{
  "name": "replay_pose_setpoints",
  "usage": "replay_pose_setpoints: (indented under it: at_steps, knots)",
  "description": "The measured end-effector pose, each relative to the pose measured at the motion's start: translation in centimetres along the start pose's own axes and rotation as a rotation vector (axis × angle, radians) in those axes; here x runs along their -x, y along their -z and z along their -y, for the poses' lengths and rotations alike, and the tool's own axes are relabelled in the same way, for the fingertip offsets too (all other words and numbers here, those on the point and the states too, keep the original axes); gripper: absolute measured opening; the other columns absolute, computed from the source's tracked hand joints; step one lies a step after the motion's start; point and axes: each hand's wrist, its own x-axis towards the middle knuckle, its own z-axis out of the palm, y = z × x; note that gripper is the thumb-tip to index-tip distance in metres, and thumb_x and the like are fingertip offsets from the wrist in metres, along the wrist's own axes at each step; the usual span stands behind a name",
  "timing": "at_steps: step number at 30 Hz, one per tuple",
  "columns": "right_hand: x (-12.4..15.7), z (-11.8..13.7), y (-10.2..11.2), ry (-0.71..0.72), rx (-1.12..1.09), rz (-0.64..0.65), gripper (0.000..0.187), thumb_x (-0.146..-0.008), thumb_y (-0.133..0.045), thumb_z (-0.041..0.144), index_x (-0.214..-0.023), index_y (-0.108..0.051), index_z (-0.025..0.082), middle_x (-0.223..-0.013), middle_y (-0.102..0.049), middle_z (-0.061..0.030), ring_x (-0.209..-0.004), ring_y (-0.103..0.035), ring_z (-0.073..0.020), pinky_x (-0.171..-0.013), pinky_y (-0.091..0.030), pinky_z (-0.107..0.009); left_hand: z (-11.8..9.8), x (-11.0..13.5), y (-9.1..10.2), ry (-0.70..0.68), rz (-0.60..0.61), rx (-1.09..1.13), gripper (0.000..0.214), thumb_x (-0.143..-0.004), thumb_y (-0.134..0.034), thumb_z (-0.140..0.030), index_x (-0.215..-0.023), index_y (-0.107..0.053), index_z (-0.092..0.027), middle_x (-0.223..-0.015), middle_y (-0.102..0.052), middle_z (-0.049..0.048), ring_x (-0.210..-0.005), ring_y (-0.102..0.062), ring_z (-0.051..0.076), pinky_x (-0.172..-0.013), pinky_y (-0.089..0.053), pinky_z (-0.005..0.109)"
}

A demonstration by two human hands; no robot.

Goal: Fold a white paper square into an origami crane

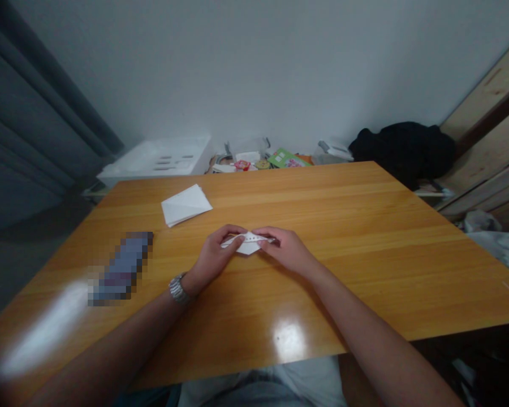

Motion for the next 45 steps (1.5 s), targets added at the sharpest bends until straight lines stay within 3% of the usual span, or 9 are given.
replay_pose_setpoints:
  at_steps: [4, 10, 18, 26, 31, 36, 45]
  knots:
    - [0.1, -0.4, 0.1, -0.036, 0.011, -0.03, 0.033, -0.092, -0.061, 0.035, -0.121, -0.072, 0.024, -0.121, -0.073, -0.0082, -0.105, -0.07, -0.0252, -0.094, -0.053, -0.042, 0.1, -0.1, 0.0, 0.026, -0.012, 0.026, 0.023, -0.09, -0.063, -0.034, -0.103, -0.068, -0.016, -0.102, -0.073, 0.0063, -0.091, -0.069, 0.019, -0.082, -0.057, 0.03]
    - [0.1, -0.5, 0.1, -0.085, 0.098, -0.124, 0.036, -0.092, -0.06, 0.04, -0.118, -0.075, 0.019, -0.096, -0.079, -0.0092, -0.084, -0.073, -0.0247, -0.083, -0.057, -0.04, 0.0, 0.0, -0.3, 0.048, -0.039, 0.113, 0.027, -0.09, -0.063, -0.036, -0.106, -0.068, -0.015, -0.104, -0.073, 0.0078, -0.089, -0.07, 0.019, -0.077, -0.058, 0.029]
    - [0.2, 0.1, -0.4, -0.118, -0.246, -0.038, 0.05, -0.085, -0.069, 0.047, -0.125, -0.069, 0.017, -0.122, -0.072, -0.0135, -0.097, -0.071, -0.0234, -0.086, -0.056, -0.037, -0.1, 0.1, 0.1, 0.0, -0.071, 0.038, 0.021, -0.091, -0.063, -0.033, -0.103, -0.067, -0.016, -0.099, -0.072, 0.0061, -0.085, -0.069, 0.017, -0.075, -0.056, 0.027]
    - [0.1, 0.7, -0.4, -0.153, -0.295, -0.037, 0.045, -0.082, -0.073, 0.048, -0.11, -0.073, 0.014, -0.099, -0.076, -0.0115, -0.08, -0.07, -0.0196, -0.077, -0.056, -0.034, 0.1, 0.1, 0.1, -0.031, -0.057, -0.012, 0.02, -0.091, -0.062, -0.031, -0.104, -0.067, -0.016, -0.102, -0.072, 0.0063, -0.089, -0.068, 0.018, -0.079, -0.055, 0.028]
    - [0.0, 0.2, -0.3, -0.158, -0.242, -0.055, 0.042, -0.082, -0.072, 0.047, -0.108, -0.073, 0.014, -0.092, -0.076, -0.0098, -0.076, -0.069, -0.0191, -0.075, -0.055, -0.034, 0.7, 0.1, -0.1, 0.006, -0.013, 0.11, 0.03, -0.09, -0.063, -0.031, -0.115, -0.061, -0.015, -0.111, -0.069, 0.0097, -0.099, -0.067, 0.019, -0.084, -0.056, 0.029]
    - [0.1, -0.1, -0.4, -0.133, -0.188, -0.03, 0.038, -0.085, -0.069, 0.047, -0.105, -0.075, 0.014, -0.094, -0.076, -0.0096, -0.078, -0.069, -0.019, -0.074, -0.055, -0.032, 0.8, 0.1, -0.1, 0.069, 0.092, 0.145, 0.028, -0.09, -0.065, -0.038, -0.104, -0.065, -0.015, -0.1, -0.072, 0.0086, -0.092, -0.069, 0.019, -0.081, -0.056, 0.029]
    - [-0.2, -0.1, -0.5, -0.252, -0.354, -0.073, 0.041, -0.076, -0.078, 0.05, -0.094, -0.076, 0.014, -0.081, -0.075, -0.0084, -0.069, -0.069, -0.017, -0.069, -0.056, -0.031, 1.6, 0.0, -0.1, 0.1, 0.102, 0.212, 0.03, -0.087, -0.069, -0.042, -0.101, -0.064, -0.016, -0.094, -0.071, 0.0061, -0.085, -0.068, 0.017, -0.075, -0.055, 0.027]
